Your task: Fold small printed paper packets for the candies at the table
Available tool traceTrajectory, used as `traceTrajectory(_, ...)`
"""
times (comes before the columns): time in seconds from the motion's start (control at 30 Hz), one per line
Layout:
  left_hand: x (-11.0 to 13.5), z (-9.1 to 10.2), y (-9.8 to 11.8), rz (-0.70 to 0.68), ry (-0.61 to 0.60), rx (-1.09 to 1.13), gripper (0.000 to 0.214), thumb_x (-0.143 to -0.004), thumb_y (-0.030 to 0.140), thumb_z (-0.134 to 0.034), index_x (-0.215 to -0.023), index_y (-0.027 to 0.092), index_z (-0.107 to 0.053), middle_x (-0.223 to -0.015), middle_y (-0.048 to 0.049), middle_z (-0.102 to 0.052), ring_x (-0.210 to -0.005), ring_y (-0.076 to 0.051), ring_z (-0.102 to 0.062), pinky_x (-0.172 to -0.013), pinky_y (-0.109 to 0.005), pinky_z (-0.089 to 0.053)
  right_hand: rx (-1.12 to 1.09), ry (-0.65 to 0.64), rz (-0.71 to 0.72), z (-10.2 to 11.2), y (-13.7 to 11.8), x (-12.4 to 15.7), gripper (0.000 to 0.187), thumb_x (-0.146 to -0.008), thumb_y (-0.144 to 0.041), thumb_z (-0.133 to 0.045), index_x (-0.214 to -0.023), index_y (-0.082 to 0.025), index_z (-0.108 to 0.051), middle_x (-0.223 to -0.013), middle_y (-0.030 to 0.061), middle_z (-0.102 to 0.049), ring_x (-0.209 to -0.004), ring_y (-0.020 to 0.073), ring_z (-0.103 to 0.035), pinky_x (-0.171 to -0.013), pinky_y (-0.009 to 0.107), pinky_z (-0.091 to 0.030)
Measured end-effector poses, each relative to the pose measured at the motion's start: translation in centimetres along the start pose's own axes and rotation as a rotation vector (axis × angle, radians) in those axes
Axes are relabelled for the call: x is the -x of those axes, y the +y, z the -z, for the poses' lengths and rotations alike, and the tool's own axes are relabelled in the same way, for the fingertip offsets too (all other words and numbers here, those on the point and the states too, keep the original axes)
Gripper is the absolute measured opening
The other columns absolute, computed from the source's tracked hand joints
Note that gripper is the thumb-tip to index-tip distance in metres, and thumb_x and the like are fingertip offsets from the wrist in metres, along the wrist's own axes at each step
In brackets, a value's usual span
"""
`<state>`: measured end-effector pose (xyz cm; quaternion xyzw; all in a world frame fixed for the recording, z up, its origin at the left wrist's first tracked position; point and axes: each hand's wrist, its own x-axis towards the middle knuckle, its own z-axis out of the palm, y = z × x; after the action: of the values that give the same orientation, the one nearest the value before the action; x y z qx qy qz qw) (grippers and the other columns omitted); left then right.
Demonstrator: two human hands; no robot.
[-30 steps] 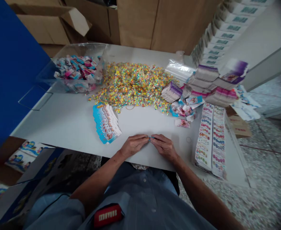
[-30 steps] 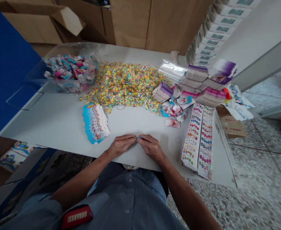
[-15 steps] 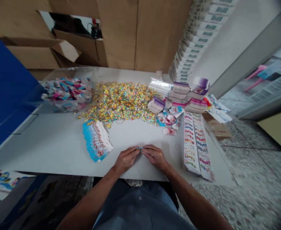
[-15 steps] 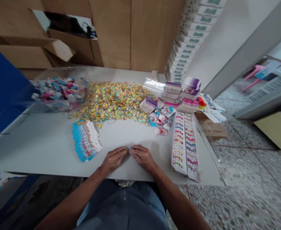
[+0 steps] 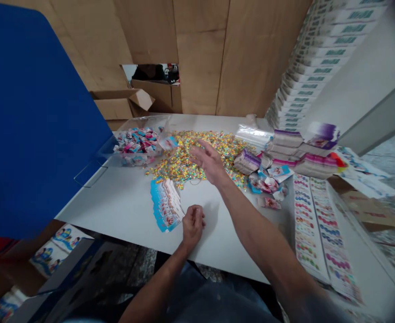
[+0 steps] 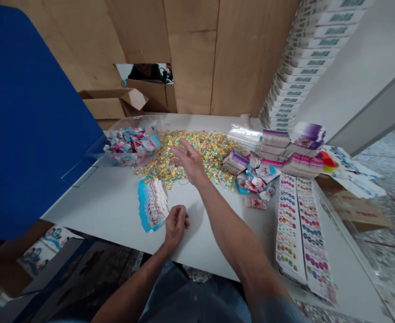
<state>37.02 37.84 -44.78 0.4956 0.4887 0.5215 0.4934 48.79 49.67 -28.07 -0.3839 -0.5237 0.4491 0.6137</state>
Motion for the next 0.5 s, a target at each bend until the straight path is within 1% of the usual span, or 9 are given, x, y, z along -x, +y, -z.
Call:
traceTrajectory(0.03, 0.0, 0.0, 0.0, 0.002, -0.020, -0.018, 0.038, -0.095, 0.055, -0.056, -0.099, 0.017, -0.060, -0.075, 0.0019, -0.059, -0.049, -0.008, -0.055, -0.045, -0.019, -0.043, -0.008, 0.051, 0.077, -1.3, -0.6, 0.1, 0.050, -0.088, -0.059, -0.067, -0.126, -0.027, -0.068, -0.113, 0.0059, -0.075, -0.108, 0.0224, -0.069, -0.097, 0.042, -0.056)
traceTrajectory(0.1, -0.2, 0.0, 0.1, 0.010, -0.072, -0.054, 0.036, -0.095, 0.052, -0.056, -0.100, 0.017, -0.061, -0.073, 0.0017, -0.059, -0.050, -0.008, -0.055, -0.046, -0.019, -0.044, 0.092, 0.093, 0.182, -2.5, -1.0, 2.4, 0.042, -0.090, -0.052, -0.070, -0.124, -0.027, -0.070, -0.122, 0.0072, -0.072, -0.117, 0.0248, -0.066, -0.103, 0.043, -0.054)
traceTrajectory(0.17, -0.3, 0.1, 0.3, 0.004, -0.131, -0.106, 0.032, -0.094, 0.048, -0.058, -0.098, 0.017, -0.063, -0.069, 0.0019, -0.060, -0.050, -0.009, -0.055, -0.048, -0.020, -0.045, 0.287, 0.117, 0.246, -1.5, -0.7, 6.6, 0.026, -0.093, -0.042, -0.068, -0.113, -0.026, -0.075, -0.126, 0.0090, -0.070, -0.117, 0.0253, -0.066, -0.099, 0.041, -0.056)
traceTrajectory(0.23, -0.4, 0.3, 0.5, -0.027, -0.174, -0.163, 0.029, -0.092, 0.045, -0.060, -0.096, 0.017, -0.065, -0.067, 0.0020, -0.061, -0.053, -0.011, -0.057, -0.053, -0.021, -0.047, 0.460, 0.078, 0.310, 0.9, -0.3, 11.3, 0.017, -0.095, -0.035, -0.067, -0.104, -0.025, -0.077, -0.115, 0.0095, -0.073, -0.110, 0.0235, -0.069, -0.097, 0.039, -0.057)
traceTrajectory(0.3, -0.7, 0.5, 0.3, -0.045, -0.169, -0.187, 0.029, -0.091, 0.045, -0.061, -0.096, 0.017, -0.067, -0.069, 0.0015, -0.063, -0.056, -0.012, -0.058, -0.057, -0.022, -0.049, 0.612, 0.023, 0.307, 4.4, -0.5, 15.4, 0.016, -0.097, -0.031, -0.064, -0.104, -0.025, -0.077, -0.109, 0.0087, -0.074, -0.103, 0.0213, -0.071, -0.095, 0.036, -0.058)
traceTrajectory(0.33, -0.9, 0.5, 0.1, -0.032, -0.176, -0.186, 0.030, -0.090, 0.046, -0.063, -0.097, 0.017, -0.067, -0.074, 0.0007, -0.065, -0.059, -0.012, -0.060, -0.058, -0.023, -0.051, 0.689, 0.025, 0.277, 6.5, -0.8, 17.1, 0.016, -0.098, -0.030, -0.063, -0.105, -0.025, -0.077, -0.108, 0.0081, -0.074, -0.101, 0.0205, -0.071, -0.094, 0.036, -0.058)
traceTrajectory(0.4, -1.5, 0.0, -0.3, -0.011, -0.171, -0.192, 0.033, -0.088, 0.049, -0.065, -0.097, 0.018, -0.067, -0.073, 0.0009, -0.065, -0.058, -0.012, -0.059, -0.057, -0.023, -0.050, 0.850, 0.115, 0.190, 11.6, -2.2, 19.8, 0.017, -0.099, -0.030, -0.063, -0.108, -0.026, -0.076, -0.108, 0.0073, -0.074, -0.101, 0.0207, -0.072, -0.093, 0.036, -0.059)
traceTrajectory(0.47, -1.6, -1.2, -0.2, 0.003, -0.207, -0.213, 0.033, -0.088, 0.050, -0.065, -0.095, 0.018, -0.067, -0.072, 0.0010, -0.065, -0.057, -0.013, -0.058, -0.056, -0.023, -0.049, 1.022, 0.279, 0.131, 17.9, -3.8, 21.7, 0.021, -0.098, -0.035, -0.064, -0.112, -0.026, -0.075, -0.111, 0.0086, -0.075, -0.104, 0.0238, -0.071, -0.095, 0.040, -0.059)
traceTrajectory(0.5, -1.5, -2.3, 0.1, 0.001, -0.248, -0.227, 0.033, -0.089, 0.050, -0.064, -0.094, 0.018, -0.068, -0.071, 0.0007, -0.065, -0.057, -0.013, -0.058, -0.056, -0.023, -0.048, 1.092, 0.331, 0.108, 21.3, -4.6, 22.5, 0.024, -0.097, -0.039, -0.065, -0.116, -0.026, -0.074, -0.113, 0.0097, -0.075, -0.107, 0.0257, -0.071, -0.096, 0.044, -0.058)
